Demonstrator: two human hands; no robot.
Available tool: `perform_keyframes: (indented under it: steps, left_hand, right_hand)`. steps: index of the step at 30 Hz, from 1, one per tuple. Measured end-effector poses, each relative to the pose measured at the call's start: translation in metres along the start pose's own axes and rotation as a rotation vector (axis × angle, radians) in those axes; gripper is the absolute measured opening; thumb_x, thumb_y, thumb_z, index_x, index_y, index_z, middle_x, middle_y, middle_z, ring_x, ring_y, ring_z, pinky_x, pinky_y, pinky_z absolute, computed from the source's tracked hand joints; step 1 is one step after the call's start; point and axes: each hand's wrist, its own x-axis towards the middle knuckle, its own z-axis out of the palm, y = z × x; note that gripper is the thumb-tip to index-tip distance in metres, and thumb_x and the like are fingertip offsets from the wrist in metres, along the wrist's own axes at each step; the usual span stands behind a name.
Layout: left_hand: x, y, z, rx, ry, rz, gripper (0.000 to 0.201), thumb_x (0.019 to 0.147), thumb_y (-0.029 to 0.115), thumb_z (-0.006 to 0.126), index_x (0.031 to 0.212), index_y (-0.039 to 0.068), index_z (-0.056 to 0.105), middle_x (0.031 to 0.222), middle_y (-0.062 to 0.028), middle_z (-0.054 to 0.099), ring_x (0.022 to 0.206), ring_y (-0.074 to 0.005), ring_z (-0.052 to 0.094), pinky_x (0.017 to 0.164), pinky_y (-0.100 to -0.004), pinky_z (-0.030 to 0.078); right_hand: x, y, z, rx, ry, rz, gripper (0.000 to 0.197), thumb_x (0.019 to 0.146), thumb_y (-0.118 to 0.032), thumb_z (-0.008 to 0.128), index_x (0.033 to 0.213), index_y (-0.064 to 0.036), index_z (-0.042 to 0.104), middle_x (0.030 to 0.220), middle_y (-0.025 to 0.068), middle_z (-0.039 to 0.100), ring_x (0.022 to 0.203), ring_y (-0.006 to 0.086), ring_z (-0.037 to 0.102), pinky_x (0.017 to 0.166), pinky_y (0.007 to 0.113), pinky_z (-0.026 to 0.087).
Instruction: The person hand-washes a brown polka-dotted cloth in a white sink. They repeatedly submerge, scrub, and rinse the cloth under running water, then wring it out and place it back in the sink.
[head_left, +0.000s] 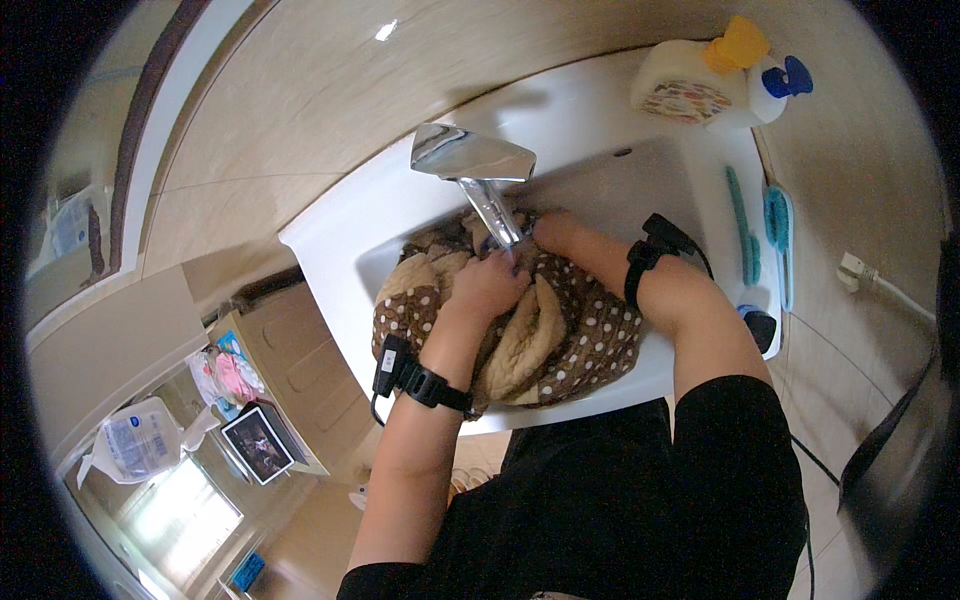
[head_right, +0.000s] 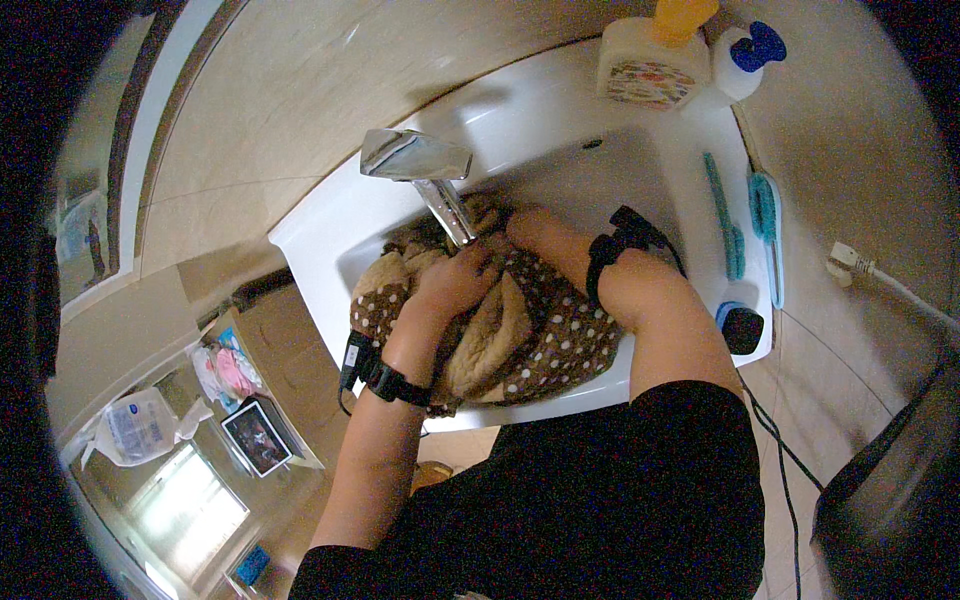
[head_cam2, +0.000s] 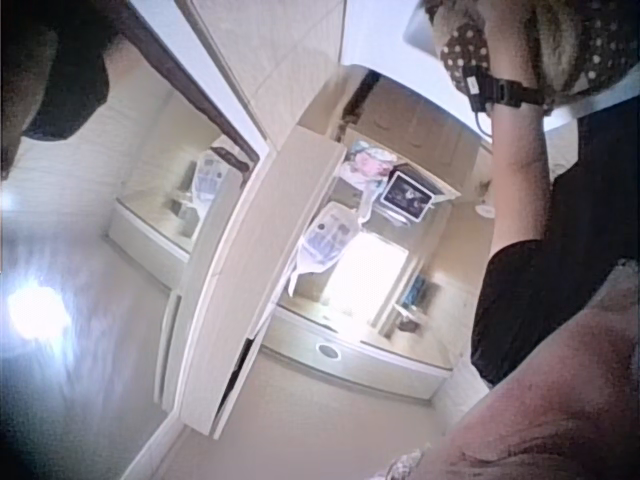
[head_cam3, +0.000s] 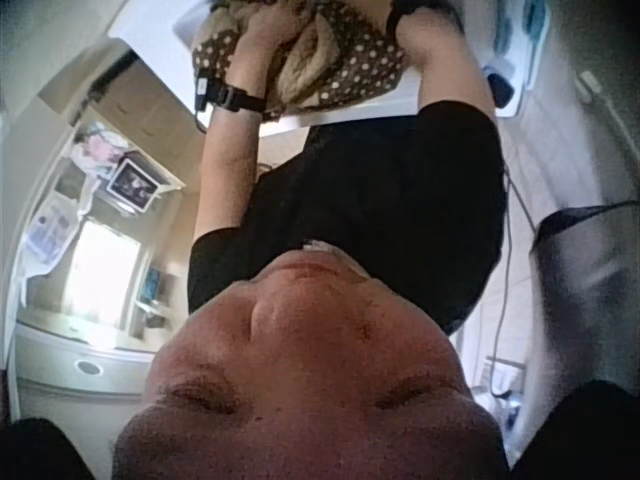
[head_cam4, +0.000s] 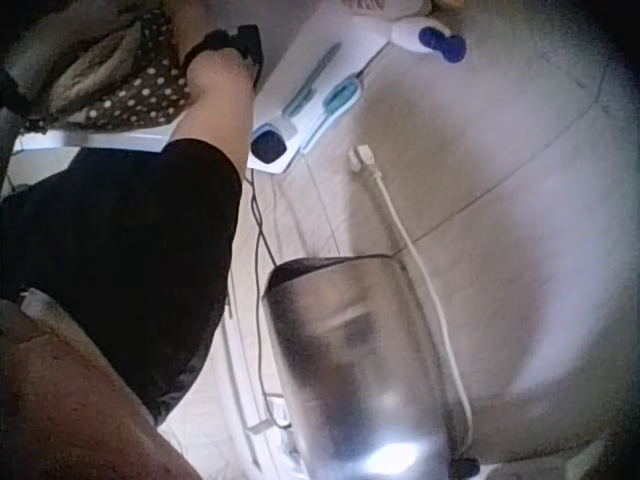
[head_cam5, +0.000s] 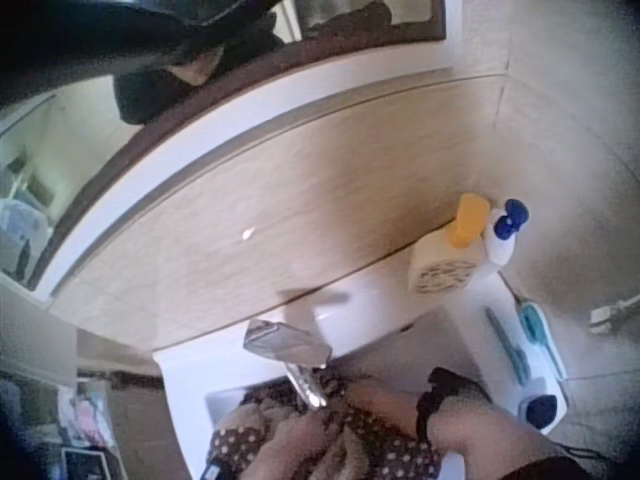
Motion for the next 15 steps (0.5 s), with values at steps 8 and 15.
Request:
perform_keyframes:
  steps: [8, 15]
  left_hand:
    - [-0.002, 0.003, -0.001, 0.031, 0.031, 0.005, 0.047, 0.09, 0.04, 0.048, 0.122, 0.008, 0.057, 0.123, -0.0142, 0.06, 0.107, -0.0382, 0.059, 0.091, -0.0487, 0.049]
    - [0.049, -0.002, 0.012, 0.503, 0.17, 0.347, 0.041, 0.089, 0.036, 0.051, 0.122, 0.013, 0.058, 0.122, -0.0183, 0.059, 0.12, -0.0374, 0.05, 0.096, -0.0463, 0.044]
  right_hand:
    - [0.004, -0.002, -0.016, 0.078, -0.115, 0.016, 0.034, 0.087, -0.021, 0.048, 0.104, -0.0017, 0.07, 0.11, 0.0187, 0.067, 0.103, 0.0353, 0.065, 0.09, 0.044, 0.05]
    - [0.011, 0.021, 0.046, 0.669, 0.604, -0.191, 0.033, 0.09, -0.019, 0.048, 0.113, -0.0034, 0.066, 0.122, 0.019, 0.062, 0.111, 0.0347, 0.059, 0.098, 0.043, 0.043]
